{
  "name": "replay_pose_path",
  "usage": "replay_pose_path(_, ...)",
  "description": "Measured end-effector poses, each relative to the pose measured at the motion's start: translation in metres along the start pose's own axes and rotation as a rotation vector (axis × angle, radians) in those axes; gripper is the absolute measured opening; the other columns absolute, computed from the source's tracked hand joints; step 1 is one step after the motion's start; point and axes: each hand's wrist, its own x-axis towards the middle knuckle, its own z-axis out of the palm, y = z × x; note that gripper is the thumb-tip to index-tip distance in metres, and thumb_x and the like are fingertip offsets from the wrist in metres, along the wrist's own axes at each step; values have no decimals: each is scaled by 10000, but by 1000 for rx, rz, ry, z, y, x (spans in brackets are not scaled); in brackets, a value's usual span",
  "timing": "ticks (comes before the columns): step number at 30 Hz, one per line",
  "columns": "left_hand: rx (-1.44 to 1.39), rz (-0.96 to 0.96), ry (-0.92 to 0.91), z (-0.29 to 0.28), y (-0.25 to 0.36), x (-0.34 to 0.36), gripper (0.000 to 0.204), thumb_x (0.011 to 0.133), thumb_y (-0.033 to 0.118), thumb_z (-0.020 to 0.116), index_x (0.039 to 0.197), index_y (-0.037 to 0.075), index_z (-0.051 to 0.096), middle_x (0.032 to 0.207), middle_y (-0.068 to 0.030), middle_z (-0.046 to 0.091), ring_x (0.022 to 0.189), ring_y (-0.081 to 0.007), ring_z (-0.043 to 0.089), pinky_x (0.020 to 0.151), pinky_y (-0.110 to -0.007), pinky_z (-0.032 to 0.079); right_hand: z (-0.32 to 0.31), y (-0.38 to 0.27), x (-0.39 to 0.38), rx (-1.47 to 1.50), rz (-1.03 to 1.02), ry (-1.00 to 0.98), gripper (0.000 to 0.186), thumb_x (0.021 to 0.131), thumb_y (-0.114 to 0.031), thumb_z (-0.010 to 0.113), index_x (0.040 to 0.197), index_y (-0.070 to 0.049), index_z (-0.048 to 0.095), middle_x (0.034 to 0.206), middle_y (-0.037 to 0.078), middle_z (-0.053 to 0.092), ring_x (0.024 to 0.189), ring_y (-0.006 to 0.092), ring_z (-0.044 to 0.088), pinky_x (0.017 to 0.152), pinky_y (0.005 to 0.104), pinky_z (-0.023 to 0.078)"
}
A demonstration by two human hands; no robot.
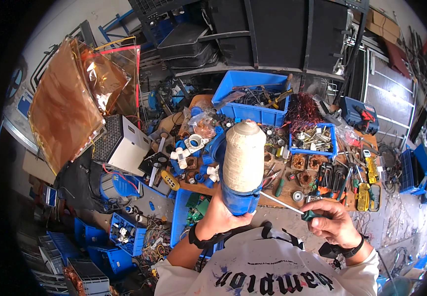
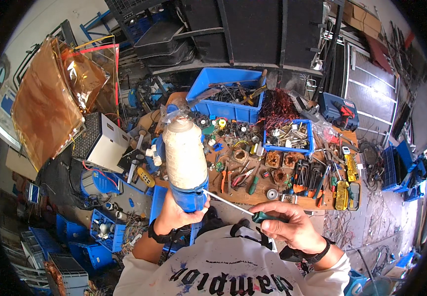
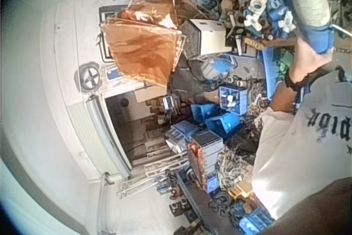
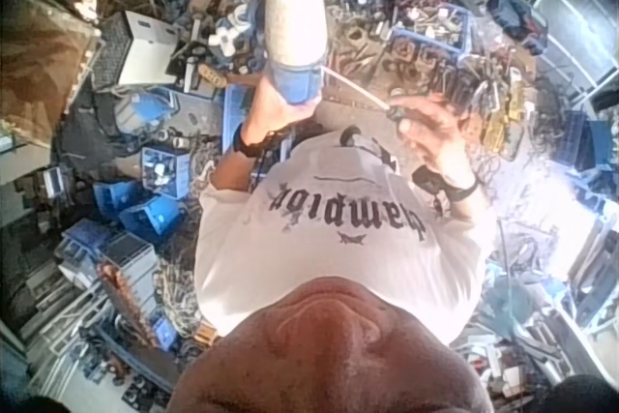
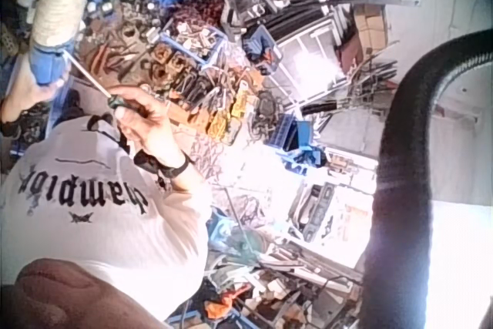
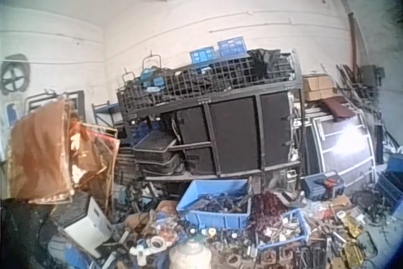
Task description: The person works on a blue cylindrical device, manipulating a white spool-like component and using a screwdriver to adjust internal parts. They then pick up a small black cooling fan and use the screwdriver to probe its center and wires. The person handles the objects over a cluttered workbench filled with tools and electronic components.
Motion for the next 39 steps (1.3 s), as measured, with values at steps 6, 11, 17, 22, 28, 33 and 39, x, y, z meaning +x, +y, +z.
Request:
replay_pose_path(6, 25, 5, 7, 0, -4, 2, 515, 708, -5, 792, 1157, -17, 542, 956, -104, 675, 843, -176, 671, 753, -325, 565, -5, 2, 5, 55, 24, -29, 380, 976, -162, 652, 1311, 2, 577, 691, -7, 517, 562, 49, 391, 466, 217, 245)
replay_pose_path(11, 9, -3, -6, 0, -4, 5, 485, 713, -1, 793, 1135, -22, 557, 961, -108, 678, 844, -174, 673, 750, -330, 567, -9, 1, 7, 85, 54, -42, 382, 981, -165, 645, 1317, 3, 572, 674, -2, 493, 533, 51, 368, 448, 217, 238)
replay_pose_path(17, -20, 4, 1, 1, -5, 9, 511, 711, 20, 802, 1154, -31, 553, 962, -110, 682, 845, -175, 677, 751, -331, 571, -9, 1, 8, 110, 77, -9, 384, 951, -178, 681, 1277, 3, 591, 684, 45, 541, 505, 58, 377, 419, 210, 247)
replay_pose_path(22, -38, -155, -23, -2, -3, 9, 866, 668, 112, 858, 1370, 1, 363, 1194, -118, 611, 1059, -202, 625, 950, -360, 499, -11, 3, 10, 140, 63, -19, 388, 939, -179, 694, 1261, 14, 597, 690, 69, 561, 495, 65, 380, 412, 210, 247)
replay_pose_path(28, -125, -136, -30, -1, -2, 10, 818, 691, 53, 835, 1351, 8, 353, 1071, -99, 650, 925, -155, 664, 837, -327, 550, -16, 6, 15, 161, 100, -60, 385, 984, -156, 641, 1335, -16, 568, 682, 9, 508, 515, 42, 381, 402, 201, 242)
replay_pose_path(33, -150, -177, -50, 0, 0, 12, 753, 712, 15, 812, 1320, 8, 367, 1028, -99, 655, 895, -164, 669, 803, -325, 561, -13, 5, 19, 189, 93, -67, 375, 990, -156, 630, 1334, -20, 568, 685, 6, 509, 513, 39, 381, 389, 203, 231)
replay_pose_path(39, -216, -164, -38, 1, 2, 15, 431, 741, 11, 770, 1107, -40, 548, 926, -101, 677, 807, -172, 674, 744, -320, 568, -10, 2, 20, 192, 150, -29, 354, 993, -142, 626, 1325, -30, 577, 679, -20, 471, 540, 32, 369, 413, 196, 221)
